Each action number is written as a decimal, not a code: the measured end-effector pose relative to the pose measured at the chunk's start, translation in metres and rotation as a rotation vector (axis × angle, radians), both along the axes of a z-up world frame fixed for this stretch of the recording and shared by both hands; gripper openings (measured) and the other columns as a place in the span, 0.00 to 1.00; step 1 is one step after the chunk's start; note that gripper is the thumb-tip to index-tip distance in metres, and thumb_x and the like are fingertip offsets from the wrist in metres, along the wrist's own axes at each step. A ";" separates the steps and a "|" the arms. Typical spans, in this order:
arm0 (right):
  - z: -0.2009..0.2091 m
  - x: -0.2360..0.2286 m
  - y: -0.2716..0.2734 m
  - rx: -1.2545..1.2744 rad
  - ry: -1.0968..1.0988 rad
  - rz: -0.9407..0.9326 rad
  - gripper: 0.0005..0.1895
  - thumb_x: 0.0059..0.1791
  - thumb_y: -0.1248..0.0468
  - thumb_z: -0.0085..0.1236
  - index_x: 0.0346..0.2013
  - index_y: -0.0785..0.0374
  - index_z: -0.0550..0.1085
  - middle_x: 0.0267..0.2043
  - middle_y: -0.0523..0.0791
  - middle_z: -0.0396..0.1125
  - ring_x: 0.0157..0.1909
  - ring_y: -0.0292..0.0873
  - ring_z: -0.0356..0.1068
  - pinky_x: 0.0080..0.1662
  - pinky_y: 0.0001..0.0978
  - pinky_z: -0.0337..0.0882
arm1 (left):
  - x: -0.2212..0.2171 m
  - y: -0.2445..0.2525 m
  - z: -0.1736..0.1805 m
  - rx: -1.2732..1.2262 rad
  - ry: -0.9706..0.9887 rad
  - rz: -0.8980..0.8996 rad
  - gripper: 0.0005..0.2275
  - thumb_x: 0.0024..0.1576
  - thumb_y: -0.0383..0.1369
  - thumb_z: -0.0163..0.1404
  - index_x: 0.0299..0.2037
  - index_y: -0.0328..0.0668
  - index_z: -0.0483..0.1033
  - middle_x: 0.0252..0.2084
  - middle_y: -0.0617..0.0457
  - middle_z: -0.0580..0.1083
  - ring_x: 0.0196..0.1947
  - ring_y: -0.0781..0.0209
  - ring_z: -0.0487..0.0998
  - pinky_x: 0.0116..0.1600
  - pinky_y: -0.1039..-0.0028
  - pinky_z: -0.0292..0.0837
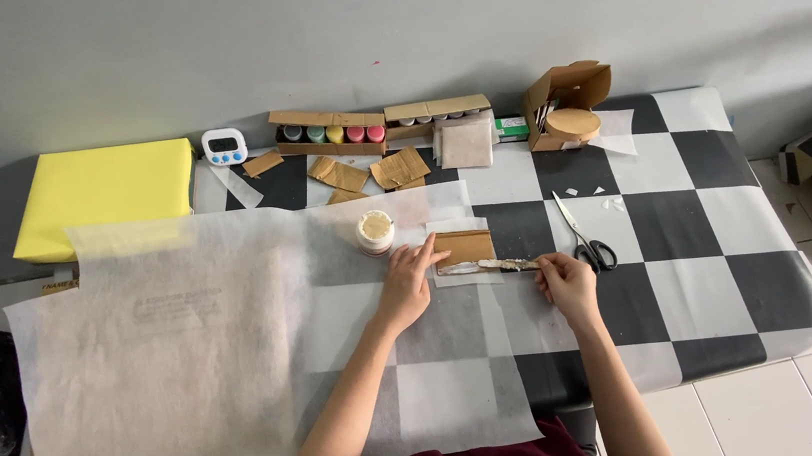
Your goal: Applying adhesive to a cardboard frame and attaching a small sheet of paper to it using scissors and a glue applicator.
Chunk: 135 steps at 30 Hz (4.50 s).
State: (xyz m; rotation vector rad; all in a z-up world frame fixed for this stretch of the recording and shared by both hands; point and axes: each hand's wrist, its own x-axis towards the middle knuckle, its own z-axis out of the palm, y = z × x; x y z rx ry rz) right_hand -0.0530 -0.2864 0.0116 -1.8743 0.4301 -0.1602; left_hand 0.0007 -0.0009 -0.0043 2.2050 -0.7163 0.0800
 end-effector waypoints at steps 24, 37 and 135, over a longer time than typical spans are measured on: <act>0.009 -0.007 -0.005 -0.007 -0.100 0.187 0.13 0.52 0.80 0.47 0.45 0.77 0.79 0.33 0.59 0.73 0.35 0.47 0.72 0.37 0.36 0.73 | 0.001 0.000 -0.002 0.014 0.020 -0.010 0.36 0.50 0.12 0.36 0.74 0.36 0.51 0.59 0.57 0.76 0.65 0.54 0.67 0.73 0.56 0.48; 0.019 -0.012 -0.020 -0.304 -0.026 0.128 0.12 0.52 0.77 0.50 0.43 0.68 0.81 0.31 0.54 0.75 0.34 0.47 0.73 0.40 0.37 0.72 | 0.002 0.000 -0.010 0.012 -0.018 -0.008 0.36 0.49 0.13 0.37 0.74 0.34 0.52 0.58 0.57 0.77 0.64 0.54 0.69 0.72 0.57 0.49; 0.059 0.128 0.182 -1.186 -0.927 0.817 0.06 0.51 0.71 0.50 0.33 0.56 0.73 0.28 0.42 0.67 0.39 0.41 0.69 0.43 0.27 0.69 | 0.036 0.036 -0.038 -0.376 -0.213 0.602 0.30 0.50 0.39 0.62 0.63 0.42 0.66 0.57 0.47 0.71 0.57 0.45 0.74 0.57 0.51 0.66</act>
